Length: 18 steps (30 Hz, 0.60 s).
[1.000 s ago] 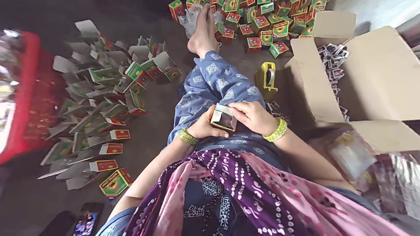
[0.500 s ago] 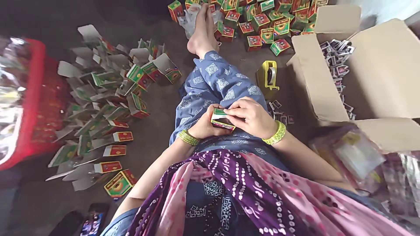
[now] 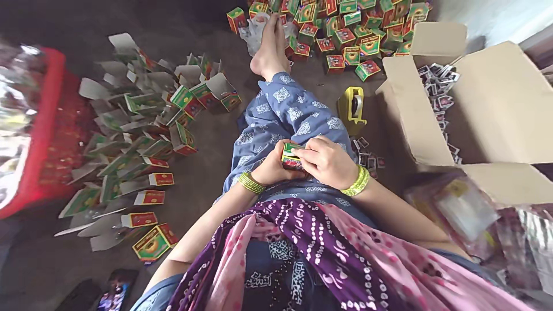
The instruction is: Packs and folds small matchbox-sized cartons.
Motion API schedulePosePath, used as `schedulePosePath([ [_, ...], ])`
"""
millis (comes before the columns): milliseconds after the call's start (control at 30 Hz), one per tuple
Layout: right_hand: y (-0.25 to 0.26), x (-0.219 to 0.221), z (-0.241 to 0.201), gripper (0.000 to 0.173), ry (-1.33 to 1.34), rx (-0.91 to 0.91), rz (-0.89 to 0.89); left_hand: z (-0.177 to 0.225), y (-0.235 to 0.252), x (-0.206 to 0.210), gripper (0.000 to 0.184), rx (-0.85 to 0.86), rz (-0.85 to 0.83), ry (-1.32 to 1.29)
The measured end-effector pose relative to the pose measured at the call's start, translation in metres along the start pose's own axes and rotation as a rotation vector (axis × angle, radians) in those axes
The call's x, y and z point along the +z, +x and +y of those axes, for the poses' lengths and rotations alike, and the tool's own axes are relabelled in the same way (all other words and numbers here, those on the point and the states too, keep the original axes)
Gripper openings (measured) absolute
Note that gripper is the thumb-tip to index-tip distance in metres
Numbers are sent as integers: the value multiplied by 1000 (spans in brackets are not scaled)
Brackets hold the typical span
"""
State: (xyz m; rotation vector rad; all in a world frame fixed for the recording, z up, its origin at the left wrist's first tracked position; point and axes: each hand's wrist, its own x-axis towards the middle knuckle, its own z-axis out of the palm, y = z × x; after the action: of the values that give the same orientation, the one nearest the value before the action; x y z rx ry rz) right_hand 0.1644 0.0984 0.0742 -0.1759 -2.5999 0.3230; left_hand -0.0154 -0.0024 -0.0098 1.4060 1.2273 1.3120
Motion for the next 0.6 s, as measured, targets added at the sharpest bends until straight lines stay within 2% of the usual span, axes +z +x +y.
schedulePosePath([
  [233, 2, -2, 1, 30, 79, -23, -152, -4, -1, 0, 86, 47, 5, 39],
  [333, -6, 2, 3, 32, 102, -17, -107, -3, -1, 0, 87, -6, 46, 9],
  [400, -17, 7, 3, 30, 93, 40, -21, -3, -1, -1, 92, -79, 87, -21],
  [500, -31, 9, 6, 36, 241, 147, -22, -4, 0, 1, 105, -100, 127, -25],
  [567, -35, 4, 16, 43, 432, 225, -15, -2, 0, 4, 102, -56, 134, 6],
  [600, -37, -1, 23, 50, 505, 295, 0, -1, -1, 6, 94, -23, 143, 14],
])
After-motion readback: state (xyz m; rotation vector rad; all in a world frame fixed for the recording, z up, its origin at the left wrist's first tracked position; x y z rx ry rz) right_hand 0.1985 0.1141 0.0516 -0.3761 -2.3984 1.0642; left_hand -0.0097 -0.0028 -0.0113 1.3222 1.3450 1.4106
